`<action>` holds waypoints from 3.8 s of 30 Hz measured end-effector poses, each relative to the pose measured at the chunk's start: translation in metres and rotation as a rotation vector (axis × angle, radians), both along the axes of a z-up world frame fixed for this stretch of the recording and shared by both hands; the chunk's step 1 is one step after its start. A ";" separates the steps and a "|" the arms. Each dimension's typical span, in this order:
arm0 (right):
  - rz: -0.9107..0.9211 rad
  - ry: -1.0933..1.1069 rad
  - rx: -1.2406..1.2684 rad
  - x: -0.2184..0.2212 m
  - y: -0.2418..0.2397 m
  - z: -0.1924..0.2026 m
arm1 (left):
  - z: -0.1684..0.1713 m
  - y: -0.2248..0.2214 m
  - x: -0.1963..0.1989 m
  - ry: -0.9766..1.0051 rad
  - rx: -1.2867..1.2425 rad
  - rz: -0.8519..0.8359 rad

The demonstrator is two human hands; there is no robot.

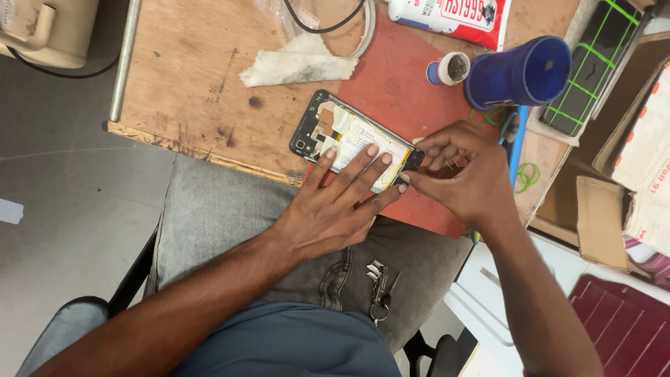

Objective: The person works on the internal components of a disassembled mobile phone by hand and using a tool. They use a blue cylindrical tool to press and manipulate parts inside the phone's chassis, focusing on the area near the battery.

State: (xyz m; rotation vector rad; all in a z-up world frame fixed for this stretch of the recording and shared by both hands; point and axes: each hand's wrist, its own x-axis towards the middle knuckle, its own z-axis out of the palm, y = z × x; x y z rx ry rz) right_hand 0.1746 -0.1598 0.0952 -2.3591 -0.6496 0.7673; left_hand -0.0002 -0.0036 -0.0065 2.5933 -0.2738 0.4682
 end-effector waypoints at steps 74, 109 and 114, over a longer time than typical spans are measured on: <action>-0.658 -0.526 0.580 -0.022 -0.145 0.022 | 0.002 -0.010 -0.006 0.027 -0.034 -0.048; -0.679 -0.138 0.833 -0.135 -0.064 0.014 | 0.032 -0.007 -0.009 -0.055 -0.547 -0.149; -0.668 -0.180 0.788 -0.136 -0.062 0.015 | 0.032 -0.006 -0.006 -0.028 -0.543 -0.135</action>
